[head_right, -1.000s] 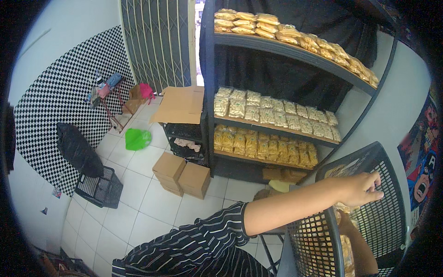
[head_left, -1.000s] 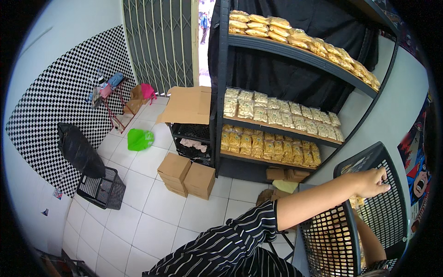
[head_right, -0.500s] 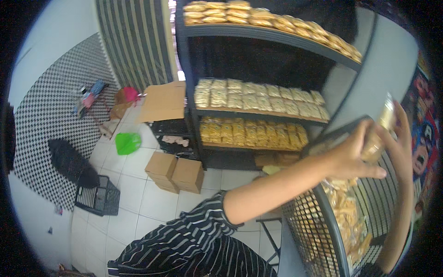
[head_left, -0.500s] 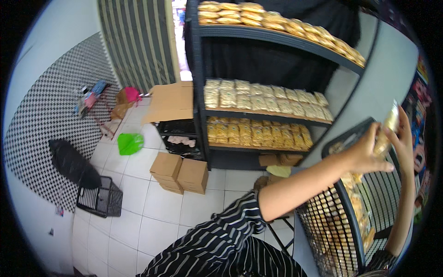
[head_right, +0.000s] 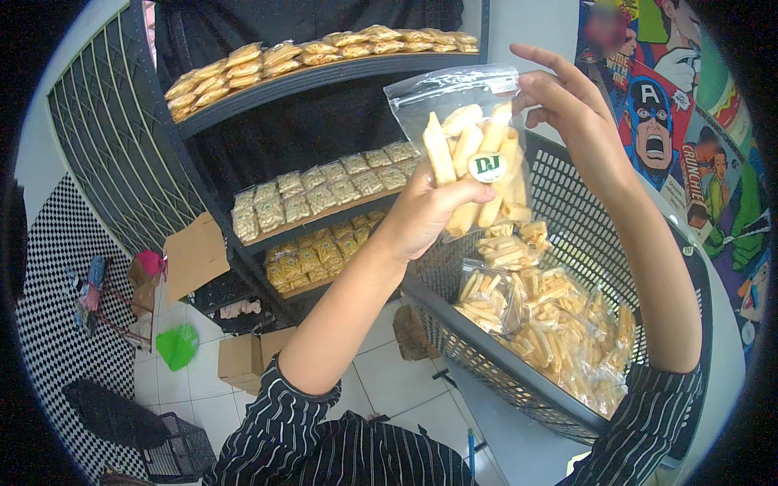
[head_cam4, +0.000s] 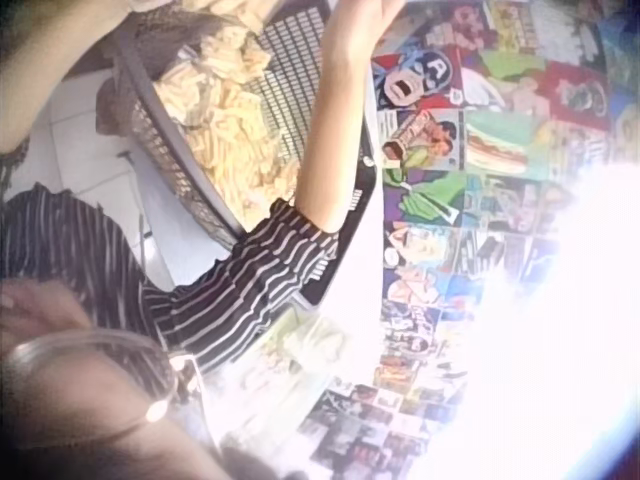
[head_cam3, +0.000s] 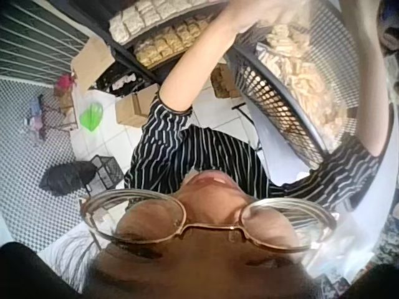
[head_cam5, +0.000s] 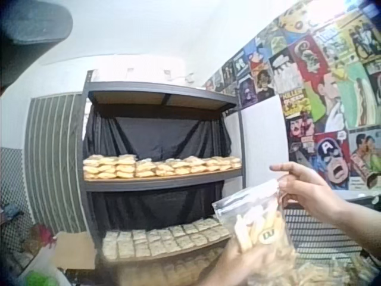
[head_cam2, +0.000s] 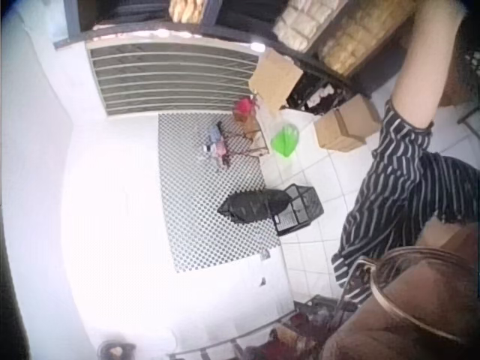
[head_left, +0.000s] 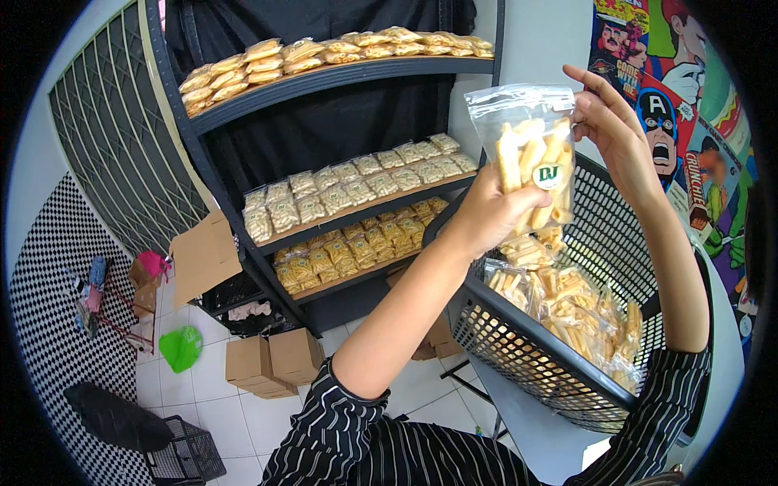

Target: The person repeatedly picks up packaged snack items from a black plastic basket and places them onto a multi-tiered shelf. They handle the items one at a time, arranging them in neat rows on the shelf.

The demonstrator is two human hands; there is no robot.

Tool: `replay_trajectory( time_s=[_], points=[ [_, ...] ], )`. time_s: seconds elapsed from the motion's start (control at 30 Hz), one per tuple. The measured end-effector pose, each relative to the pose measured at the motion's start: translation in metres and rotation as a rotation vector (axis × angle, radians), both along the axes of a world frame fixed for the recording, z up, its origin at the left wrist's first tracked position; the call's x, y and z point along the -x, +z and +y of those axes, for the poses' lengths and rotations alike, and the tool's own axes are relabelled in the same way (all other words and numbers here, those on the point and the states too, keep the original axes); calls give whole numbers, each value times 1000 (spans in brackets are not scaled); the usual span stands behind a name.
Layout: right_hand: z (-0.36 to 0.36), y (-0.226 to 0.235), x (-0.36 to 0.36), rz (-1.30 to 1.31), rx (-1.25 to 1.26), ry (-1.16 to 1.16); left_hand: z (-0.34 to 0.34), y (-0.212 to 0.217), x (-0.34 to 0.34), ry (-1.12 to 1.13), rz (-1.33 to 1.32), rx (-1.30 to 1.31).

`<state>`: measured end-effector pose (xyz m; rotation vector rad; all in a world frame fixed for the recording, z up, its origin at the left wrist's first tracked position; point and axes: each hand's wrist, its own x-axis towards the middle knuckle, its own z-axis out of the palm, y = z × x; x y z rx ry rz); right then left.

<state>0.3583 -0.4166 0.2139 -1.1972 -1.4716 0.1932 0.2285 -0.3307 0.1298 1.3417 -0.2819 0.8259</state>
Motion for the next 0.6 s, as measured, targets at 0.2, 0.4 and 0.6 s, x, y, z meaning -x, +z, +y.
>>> replay_trajectory(
  time_s=[0.2,0.4,0.6],
  points=[
    [7,-9,-2,-118,-78,-95,4,-6,-1,92,52,-115],
    [9,-17,-28,-44,3,-275,8,-13,-11,199,-174,-45],
    [-25,-150,-205,-769,660,-478,2,-10,-8,284,-58,-151]
  ],
)
